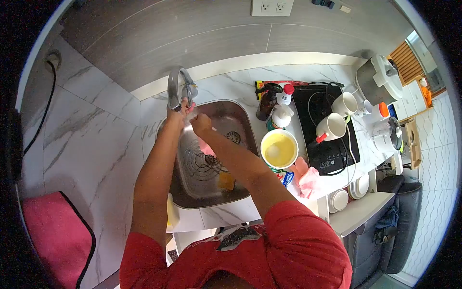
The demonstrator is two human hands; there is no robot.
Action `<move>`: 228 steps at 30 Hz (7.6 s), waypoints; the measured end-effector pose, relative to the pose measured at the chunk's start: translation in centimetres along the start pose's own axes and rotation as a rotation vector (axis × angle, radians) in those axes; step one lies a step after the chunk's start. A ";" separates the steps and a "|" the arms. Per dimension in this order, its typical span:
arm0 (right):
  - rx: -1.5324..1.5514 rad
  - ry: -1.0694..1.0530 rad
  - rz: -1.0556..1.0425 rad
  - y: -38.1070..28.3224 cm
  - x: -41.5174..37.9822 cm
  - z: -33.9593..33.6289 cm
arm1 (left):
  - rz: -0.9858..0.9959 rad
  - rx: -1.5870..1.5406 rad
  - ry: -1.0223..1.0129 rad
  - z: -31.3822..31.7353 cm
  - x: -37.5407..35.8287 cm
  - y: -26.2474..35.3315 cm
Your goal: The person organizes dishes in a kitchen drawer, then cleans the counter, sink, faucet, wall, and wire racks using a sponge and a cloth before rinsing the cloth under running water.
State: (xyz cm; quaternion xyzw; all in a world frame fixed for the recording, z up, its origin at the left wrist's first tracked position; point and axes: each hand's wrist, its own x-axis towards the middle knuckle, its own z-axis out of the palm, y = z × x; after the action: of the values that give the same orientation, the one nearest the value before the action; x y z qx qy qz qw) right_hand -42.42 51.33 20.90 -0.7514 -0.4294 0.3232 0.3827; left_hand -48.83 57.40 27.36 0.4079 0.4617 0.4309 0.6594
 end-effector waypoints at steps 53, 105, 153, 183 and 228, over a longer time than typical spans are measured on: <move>-0.256 0.021 -0.469 2.9 -5.2 2.8 | -0.561 -0.675 0.016 -3.9 -5.1 -15.2; -0.042 0.145 0.255 4.7 -2.7 0.5 | -0.588 -0.400 0.088 -1.2 -4.4 -12.7; -1.188 -0.818 -0.980 1.0 -7.5 -1.8 | 0.076 0.516 0.012 -4.7 -6.0 -10.3; -0.093 0.023 -0.315 -5.3 -2.3 -14.4 | 0.204 0.441 0.150 -2.6 -0.1 -4.5; 0.795 -0.665 0.497 1.0 -14.7 -5.9 | 0.928 1.303 -0.010 -8.5 10.8 -1.9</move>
State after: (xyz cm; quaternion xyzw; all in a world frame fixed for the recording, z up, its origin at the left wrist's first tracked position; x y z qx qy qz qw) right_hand -43.44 36.12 25.29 -0.4863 -0.1825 0.7589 0.3927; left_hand -54.49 68.26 20.77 0.8634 0.4010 0.3029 0.0440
